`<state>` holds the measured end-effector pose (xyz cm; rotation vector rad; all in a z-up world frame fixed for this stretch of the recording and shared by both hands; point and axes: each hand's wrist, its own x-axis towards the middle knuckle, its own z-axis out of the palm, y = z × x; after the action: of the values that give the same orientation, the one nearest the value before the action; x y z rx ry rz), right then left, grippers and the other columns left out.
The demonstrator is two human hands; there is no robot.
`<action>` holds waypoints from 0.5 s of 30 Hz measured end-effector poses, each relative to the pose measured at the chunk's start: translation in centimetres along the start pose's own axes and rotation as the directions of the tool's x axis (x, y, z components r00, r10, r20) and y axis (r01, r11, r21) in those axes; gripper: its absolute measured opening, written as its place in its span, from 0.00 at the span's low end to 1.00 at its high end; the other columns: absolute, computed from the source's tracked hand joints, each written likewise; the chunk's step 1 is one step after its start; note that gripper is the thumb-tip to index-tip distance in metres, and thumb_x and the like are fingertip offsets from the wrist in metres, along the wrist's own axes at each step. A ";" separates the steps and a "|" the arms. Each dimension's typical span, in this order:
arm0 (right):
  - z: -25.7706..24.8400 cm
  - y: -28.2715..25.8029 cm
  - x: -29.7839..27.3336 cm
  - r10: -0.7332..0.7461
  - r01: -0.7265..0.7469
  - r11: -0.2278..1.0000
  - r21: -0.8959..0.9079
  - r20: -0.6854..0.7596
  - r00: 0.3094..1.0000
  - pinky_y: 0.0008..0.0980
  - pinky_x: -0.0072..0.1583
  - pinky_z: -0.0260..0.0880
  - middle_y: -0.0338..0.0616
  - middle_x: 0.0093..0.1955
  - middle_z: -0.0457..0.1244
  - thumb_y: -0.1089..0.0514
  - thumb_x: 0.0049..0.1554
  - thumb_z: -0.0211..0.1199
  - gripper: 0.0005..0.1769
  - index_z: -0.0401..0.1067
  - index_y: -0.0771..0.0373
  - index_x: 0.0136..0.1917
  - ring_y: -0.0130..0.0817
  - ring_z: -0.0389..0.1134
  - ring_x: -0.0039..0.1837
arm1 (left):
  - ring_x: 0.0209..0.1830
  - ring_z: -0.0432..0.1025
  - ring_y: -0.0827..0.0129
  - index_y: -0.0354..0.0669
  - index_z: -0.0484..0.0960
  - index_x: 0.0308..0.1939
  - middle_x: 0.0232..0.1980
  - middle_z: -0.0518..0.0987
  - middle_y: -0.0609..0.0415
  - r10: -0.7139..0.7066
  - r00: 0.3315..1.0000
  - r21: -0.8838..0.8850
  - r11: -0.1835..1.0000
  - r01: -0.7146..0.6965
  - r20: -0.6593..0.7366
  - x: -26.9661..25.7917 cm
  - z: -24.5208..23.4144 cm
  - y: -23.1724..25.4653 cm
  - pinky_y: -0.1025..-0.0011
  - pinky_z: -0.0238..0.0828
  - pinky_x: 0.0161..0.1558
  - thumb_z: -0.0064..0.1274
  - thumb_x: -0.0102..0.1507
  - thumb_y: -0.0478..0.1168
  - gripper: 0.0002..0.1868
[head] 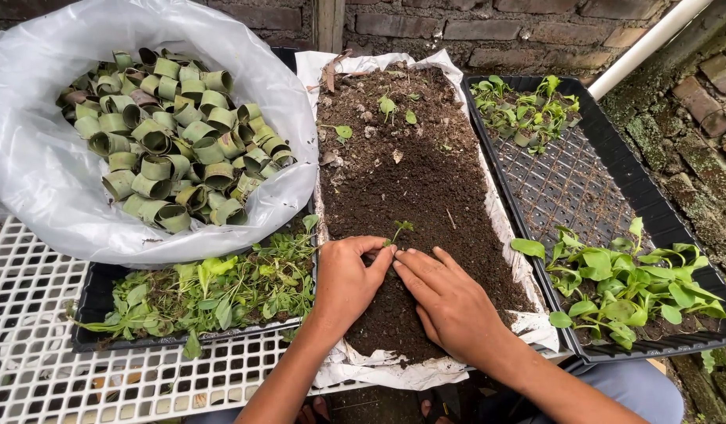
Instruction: Transplanting small green seedlings from a tray into a larger container filled with soil.
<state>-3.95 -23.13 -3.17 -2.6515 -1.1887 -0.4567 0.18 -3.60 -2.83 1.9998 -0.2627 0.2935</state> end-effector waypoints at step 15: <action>-0.8 0.5 0.7 -0.014 0.015 1.000 0.006 -0.042 0.999 0.59 0.70 0.60 0.49 0.66 0.65 0.64 0.56 0.56 0.22 0.70 0.67 0.64 0.51 0.62 0.64 | 0.26 0.79 0.77 0.45 0.92 0.35 0.36 0.90 0.59 -0.006 1.000 -0.003 1.000 0.006 -0.011 -0.1 0.1 -0.3 0.74 0.78 0.35 0.59 0.60 0.39 0.07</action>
<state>-3.34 -23.20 -2.24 -2.6162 -1.1960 -0.5068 0.17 -3.55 -3.21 1.9955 -0.2504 0.3004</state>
